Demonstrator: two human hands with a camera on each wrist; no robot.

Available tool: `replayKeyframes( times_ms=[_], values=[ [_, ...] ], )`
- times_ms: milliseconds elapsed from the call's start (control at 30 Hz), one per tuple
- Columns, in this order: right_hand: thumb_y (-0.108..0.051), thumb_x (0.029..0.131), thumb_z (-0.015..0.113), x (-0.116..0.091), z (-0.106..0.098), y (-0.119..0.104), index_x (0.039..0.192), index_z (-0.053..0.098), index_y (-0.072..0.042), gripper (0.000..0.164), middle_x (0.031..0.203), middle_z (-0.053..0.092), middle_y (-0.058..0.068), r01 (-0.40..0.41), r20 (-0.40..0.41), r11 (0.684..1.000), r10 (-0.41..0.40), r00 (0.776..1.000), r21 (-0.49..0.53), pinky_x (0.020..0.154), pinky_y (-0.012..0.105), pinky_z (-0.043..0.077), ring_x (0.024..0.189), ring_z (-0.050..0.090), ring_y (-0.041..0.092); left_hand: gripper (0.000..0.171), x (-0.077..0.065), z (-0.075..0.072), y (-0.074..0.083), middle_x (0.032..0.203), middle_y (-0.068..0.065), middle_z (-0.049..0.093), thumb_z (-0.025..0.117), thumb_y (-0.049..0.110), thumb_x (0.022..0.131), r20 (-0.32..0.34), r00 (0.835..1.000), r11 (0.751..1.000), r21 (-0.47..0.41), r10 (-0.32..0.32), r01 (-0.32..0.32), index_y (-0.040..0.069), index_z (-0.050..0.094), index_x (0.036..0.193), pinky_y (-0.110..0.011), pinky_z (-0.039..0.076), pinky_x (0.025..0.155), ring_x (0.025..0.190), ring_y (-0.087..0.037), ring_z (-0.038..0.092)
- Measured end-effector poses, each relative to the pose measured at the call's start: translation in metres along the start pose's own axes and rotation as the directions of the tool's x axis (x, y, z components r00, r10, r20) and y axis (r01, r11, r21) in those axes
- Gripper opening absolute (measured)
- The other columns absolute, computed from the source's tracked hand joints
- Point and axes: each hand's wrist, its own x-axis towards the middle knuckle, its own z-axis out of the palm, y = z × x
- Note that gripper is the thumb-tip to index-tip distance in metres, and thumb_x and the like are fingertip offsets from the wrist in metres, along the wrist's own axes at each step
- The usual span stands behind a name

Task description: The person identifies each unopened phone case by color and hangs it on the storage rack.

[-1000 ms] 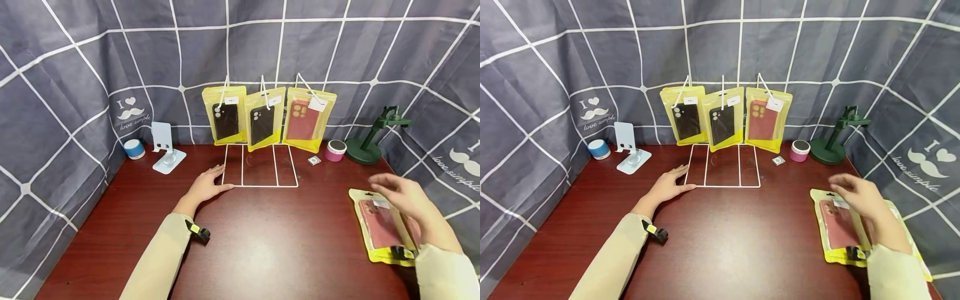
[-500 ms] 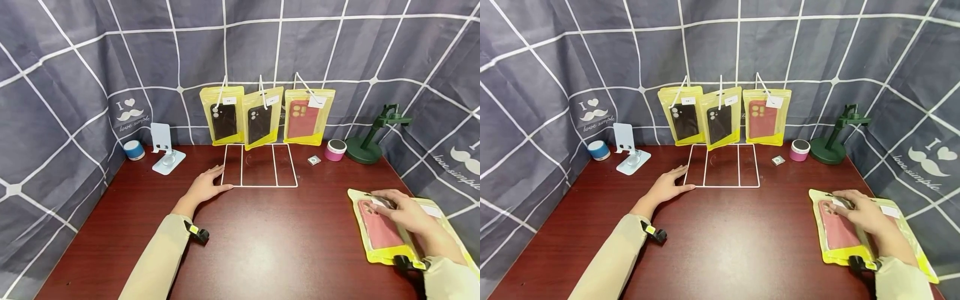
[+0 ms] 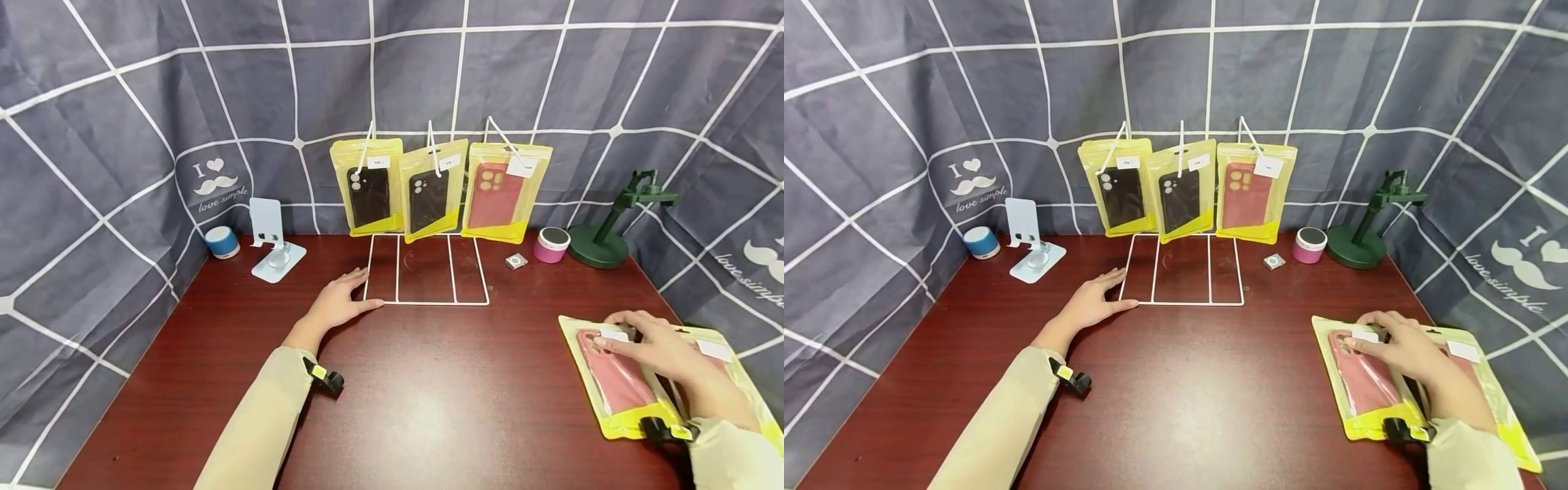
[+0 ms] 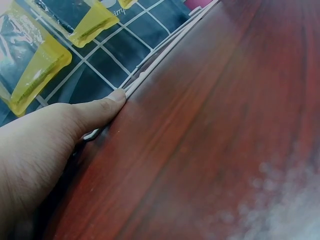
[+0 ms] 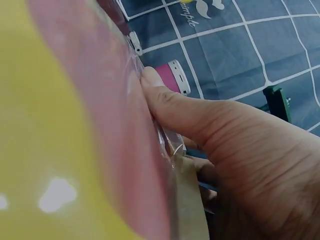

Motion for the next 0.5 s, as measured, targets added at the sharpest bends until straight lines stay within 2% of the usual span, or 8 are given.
replayKeyframes(
  times_ms=[67, 133, 367, 500],
  values=[
    [-0.038, 0.086, 0.08, 0.0007, -0.0005, -0.0032, 0.106, 0.068, -0.014, 0.033, 0.094, 0.064, 0.004, -0.011, 0.019, 1.0, 0.011, 1.0, 0.018, 0.066, 0.031, 0.04, 0.081, 0.053, 0.014, 0.099, 0.0006, -0.0005, 0.0005, 0.157, -0.007, 0.041, 0.062, 0.079, 0.08, 0.002, 1.0, 1.0, 0.003, 0.0, 0.0, 0.014, 0.045, 0.153, -0.047, 0.029, 0.118, 0.146, -0.031, 0.036],
    [-0.039, 0.087, 0.079, -0.0001, -0.0011, -0.0058, 0.103, 0.067, -0.015, 0.031, 0.089, 0.063, 0.0, -0.032, 0.037, 0.999, 0.031, 0.999, 0.029, 0.063, 0.027, 0.039, 0.075, 0.051, 0.008, 0.099, 0.0012, -0.0008, 0.0007, 0.157, -0.007, 0.041, 0.062, 0.078, 0.08, 0.008, 1.0, 1.0, 0.004, -0.001, 0.001, 0.014, 0.044, 0.153, -0.047, 0.029, 0.118, 0.146, -0.031, 0.035],
    [-0.04, 0.095, 0.069, -0.005, -0.0035, -0.0077, 0.107, 0.062, -0.016, 0.027, 0.079, 0.054, 0.003, -0.097, 0.046, 0.991, 0.093, 0.995, 0.091, 0.059, 0.028, 0.031, 0.073, 0.049, 0.011, 0.098, 0.0011, -0.0007, 0.0004, 0.157, -0.008, 0.042, 0.063, 0.078, 0.08, -0.009, 1.0, 1.0, -0.005, 0.006, -0.006, 0.013, 0.045, 0.153, -0.048, 0.029, 0.118, 0.145, -0.031, 0.036],
    [-0.025, 0.1, 0.064, -0.0084, -0.0018, -0.0061, 0.111, 0.063, -0.012, 0.017, 0.088, 0.062, 0.0, -0.043, 0.019, 0.97, 0.039, 0.999, 0.239, 0.062, 0.026, 0.036, 0.078, 0.052, 0.008, 0.098, 0.0004, -0.0002, 0.0005, 0.157, -0.008, 0.042, 0.063, 0.077, 0.081, -0.004, 1.0, 1.0, -0.004, 0.005, -0.005, 0.013, 0.045, 0.153, -0.047, 0.029, 0.118, 0.146, -0.031, 0.036]
  ],
)
